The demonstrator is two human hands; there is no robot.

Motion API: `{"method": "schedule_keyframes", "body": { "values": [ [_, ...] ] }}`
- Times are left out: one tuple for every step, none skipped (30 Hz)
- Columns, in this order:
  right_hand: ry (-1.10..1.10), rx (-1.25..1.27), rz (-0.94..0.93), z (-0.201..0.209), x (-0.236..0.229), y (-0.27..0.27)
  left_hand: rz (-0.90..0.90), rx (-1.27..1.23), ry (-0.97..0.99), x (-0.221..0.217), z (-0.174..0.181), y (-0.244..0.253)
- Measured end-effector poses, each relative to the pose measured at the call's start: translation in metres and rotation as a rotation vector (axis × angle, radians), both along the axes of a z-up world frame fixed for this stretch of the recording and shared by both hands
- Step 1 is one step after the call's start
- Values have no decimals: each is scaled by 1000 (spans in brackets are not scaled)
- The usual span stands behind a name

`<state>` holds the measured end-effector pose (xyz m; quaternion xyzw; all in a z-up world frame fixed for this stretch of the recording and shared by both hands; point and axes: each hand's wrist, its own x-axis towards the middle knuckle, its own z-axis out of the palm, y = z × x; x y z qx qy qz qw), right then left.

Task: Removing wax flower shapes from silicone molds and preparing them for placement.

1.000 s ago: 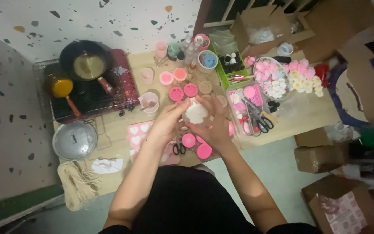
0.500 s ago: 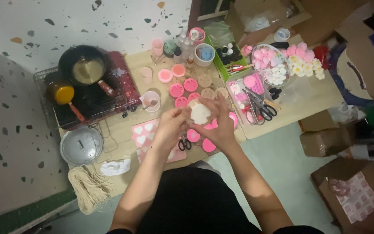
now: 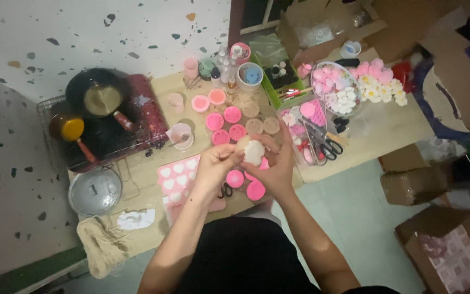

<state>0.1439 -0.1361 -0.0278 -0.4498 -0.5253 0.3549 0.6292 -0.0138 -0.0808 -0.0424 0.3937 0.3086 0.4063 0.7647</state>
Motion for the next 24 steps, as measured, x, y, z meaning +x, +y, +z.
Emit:
{"method": "schedule_keyframes", "body": {
  "values": [
    [4,1,4,-1,7,0,4,1,4,6,0,0],
    [-4,-8,-15,-1,15,0,8,45,33,14,0,0],
    [-12,-18,-33,-2,24,-1,14,87,62,22,-1,0],
    [-8,-18,-28,-2,36,1,19,88,67,33,-5,1],
    [0,-21,-30,-2,49,4,15,96,79,45,-9,3],
    [8,-25,-32,-2,64,6,12,103,92,59,-13,5],
    [7,-25,-26,-3,80,9,18,103,91,78,-14,6],
    [44,6,-26,-5,97,13,49,56,44,97,-14,7],
    [76,34,-20,-6,116,16,85,7,-9,120,-15,6],
    [70,30,-9,-9,136,19,96,4,-15,142,-17,7],
    [78,53,-28,-10,157,25,134,-105,-116,164,-18,12],
    [86,76,-47,-12,177,32,170,-213,-218,186,-18,17],
    [87,70,-36,-11,195,34,182,-217,-218,204,-19,18],
    [30,68,-74,-11,212,36,175,-243,-229,222,-20,20],
    [-27,69,-116,-9,229,39,163,-267,-239,241,-21,23],
    [-27,66,-109,-8,246,42,170,-269,-240,258,-20,25],
    [-108,95,-136,-7,262,45,190,-333,-259,274,-18,28],
    [-189,124,-163,-6,276,48,210,-396,-278,289,-17,29],
    [-190,120,-158,-10,287,47,215,-401,-279,300,-19,29],
    [-196,126,-157,-16,297,46,208,-476,-282,311,-23,28],
    [-204,134,-167,-21,308,47,191,-548,-285,323,-25,30],
    [-206,132,-172,-24,315,49,186,-550,-284,331,-29,32],
    [-184,129,-178,-26,324,47,144,-583,-280,341,-33,31],
    [-162,127,-185,-29,332,44,103,-616,-277,351,-37,29]
  ]
}}
